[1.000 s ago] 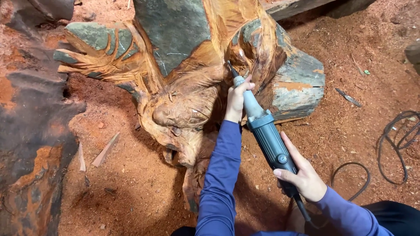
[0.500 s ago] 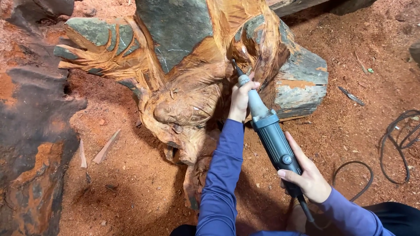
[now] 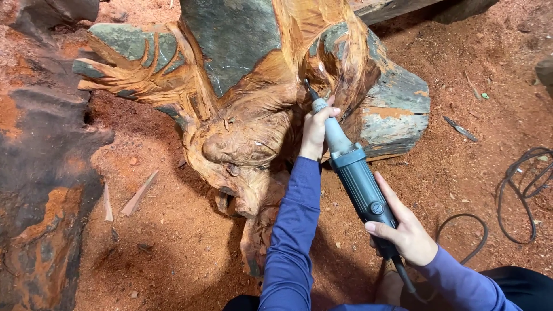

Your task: Using a power carving tool to add detail and texture to a large wooden sculpture on the workshop floor.

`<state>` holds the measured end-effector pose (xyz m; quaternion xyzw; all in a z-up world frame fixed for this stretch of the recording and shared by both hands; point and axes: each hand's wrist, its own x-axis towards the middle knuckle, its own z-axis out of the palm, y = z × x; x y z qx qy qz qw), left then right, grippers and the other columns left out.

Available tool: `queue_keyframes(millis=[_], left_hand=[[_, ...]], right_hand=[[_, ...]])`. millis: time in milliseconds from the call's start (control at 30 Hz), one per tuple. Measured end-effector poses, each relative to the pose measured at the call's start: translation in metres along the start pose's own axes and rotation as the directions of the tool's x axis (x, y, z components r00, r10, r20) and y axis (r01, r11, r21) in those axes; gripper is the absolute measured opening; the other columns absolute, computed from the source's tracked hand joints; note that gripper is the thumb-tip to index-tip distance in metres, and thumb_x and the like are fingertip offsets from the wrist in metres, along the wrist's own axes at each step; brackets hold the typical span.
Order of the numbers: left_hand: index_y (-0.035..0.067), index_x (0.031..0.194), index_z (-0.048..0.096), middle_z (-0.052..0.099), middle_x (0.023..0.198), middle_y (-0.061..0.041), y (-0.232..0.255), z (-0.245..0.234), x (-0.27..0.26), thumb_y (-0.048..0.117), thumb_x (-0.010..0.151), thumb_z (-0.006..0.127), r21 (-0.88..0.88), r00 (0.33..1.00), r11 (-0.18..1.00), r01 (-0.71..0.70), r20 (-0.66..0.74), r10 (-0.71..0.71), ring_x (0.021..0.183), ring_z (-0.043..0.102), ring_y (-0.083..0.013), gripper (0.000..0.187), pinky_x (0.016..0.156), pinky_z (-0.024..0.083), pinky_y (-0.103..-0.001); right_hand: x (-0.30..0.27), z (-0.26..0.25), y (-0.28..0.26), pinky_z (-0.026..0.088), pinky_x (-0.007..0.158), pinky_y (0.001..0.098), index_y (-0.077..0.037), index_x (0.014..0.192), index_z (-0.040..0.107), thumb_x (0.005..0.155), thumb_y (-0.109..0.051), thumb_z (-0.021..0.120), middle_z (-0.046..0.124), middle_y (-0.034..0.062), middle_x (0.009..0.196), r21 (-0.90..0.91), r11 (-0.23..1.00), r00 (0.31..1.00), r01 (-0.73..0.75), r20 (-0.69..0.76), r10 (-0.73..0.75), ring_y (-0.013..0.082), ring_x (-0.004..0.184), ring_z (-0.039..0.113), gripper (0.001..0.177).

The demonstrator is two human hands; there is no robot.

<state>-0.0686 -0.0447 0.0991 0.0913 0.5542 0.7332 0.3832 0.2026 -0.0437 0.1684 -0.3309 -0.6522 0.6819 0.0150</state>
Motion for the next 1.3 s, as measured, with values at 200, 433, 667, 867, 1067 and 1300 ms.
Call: queue_keyframes(millis=[200, 433, 667, 867, 1067, 1300], left_hand=[[0.004, 0.141, 0.059, 0.057, 0.151, -0.015, -0.002, -0.002, 0.003, 0.034, 0.067, 0.064, -0.001, 1.0, 1.0, 0.017, -0.006, -0.017, 0.113, 0.063, -0.0256, 0.08, 0.091, 0.05, -0.04], [0.003, 0.134, 0.066, 0.067, 0.133, -0.015, -0.002, -0.008, 0.011, 0.031, 0.069, 0.063, -0.013, 1.0, 1.0, 0.016, -0.026, -0.016, 0.095, 0.062, -0.0215, 0.071, 0.08, 0.048, -0.034], [0.001, 0.132, 0.067, 0.067, 0.135, -0.014, -0.002, -0.009, 0.011, 0.031, 0.07, 0.063, -0.014, 1.0, 1.0, 0.026, -0.018, -0.026, 0.087, 0.06, -0.0185, 0.069, 0.075, 0.047, -0.032], [0.007, 0.138, 0.064, 0.064, 0.134, -0.019, -0.007, -0.008, 0.012, 0.034, 0.067, 0.065, -0.006, 1.0, 1.0, 0.029, 0.0, -0.029, 0.096, 0.061, -0.0248, 0.075, 0.08, 0.049, -0.039], [0.007, 0.139, 0.064, 0.067, 0.128, -0.019, -0.005, -0.006, 0.009, 0.033, 0.068, 0.064, 0.007, 0.999, 0.999, 0.033, -0.005, -0.033, 0.097, 0.062, -0.025, 0.076, 0.083, 0.048, -0.037], [0.006, 0.141, 0.061, 0.064, 0.139, -0.017, -0.004, -0.003, 0.006, 0.033, 0.066, 0.064, -0.004, 0.999, 0.999, 0.033, 0.006, -0.033, 0.11, 0.063, -0.027, 0.08, 0.091, 0.048, -0.04]], right_hand=[[-0.002, 0.0, -0.007, 0.05, 0.053, 0.0375, -0.026, 0.166, 0.022, 0.073, 0.009, 0.065, 0.067, 0.022, 0.121, 0.048, 0.998, 1.0, -0.031, 0.003, 0.031, 0.0252, 0.063, 0.06, 0.108], [-0.001, 0.007, -0.024, 0.048, 0.048, 0.0382, -0.029, 0.166, 0.022, 0.076, 0.01, 0.063, 0.068, 0.0228, 0.099, 0.06, 0.997, 0.998, -0.051, 0.032, 0.049, 0.0259, 0.055, 0.058, 0.106], [-0.001, 0.011, -0.02, 0.047, 0.05, 0.0356, -0.025, 0.166, 0.022, 0.074, 0.01, 0.063, 0.066, 0.0211, 0.113, 0.071, 0.997, 1.0, -0.012, 0.016, 0.011, 0.0232, 0.061, 0.057, 0.107], [-0.001, 0.009, -0.015, 0.048, 0.054, 0.0358, -0.025, 0.166, 0.021, 0.073, 0.008, 0.065, 0.066, 0.0205, 0.116, 0.015, 1.0, 1.0, -0.01, 0.003, 0.01, 0.0239, 0.064, 0.059, 0.108], [-0.003, 0.007, -0.009, 0.048, 0.061, 0.0334, -0.022, 0.166, 0.023, 0.073, 0.01, 0.064, 0.066, 0.0179, 0.124, 0.012, 1.0, 1.0, 0.013, 0.001, -0.013, 0.0218, 0.07, 0.059, 0.107], [-0.01, 0.012, -0.017, 0.049, 0.062, 0.0342, -0.023, 0.166, 0.024, 0.071, 0.01, 0.064, 0.065, 0.016, 0.129, -0.01, 1.0, 1.0, -0.01, -0.026, 0.01, 0.0228, 0.072, 0.059, 0.107]])
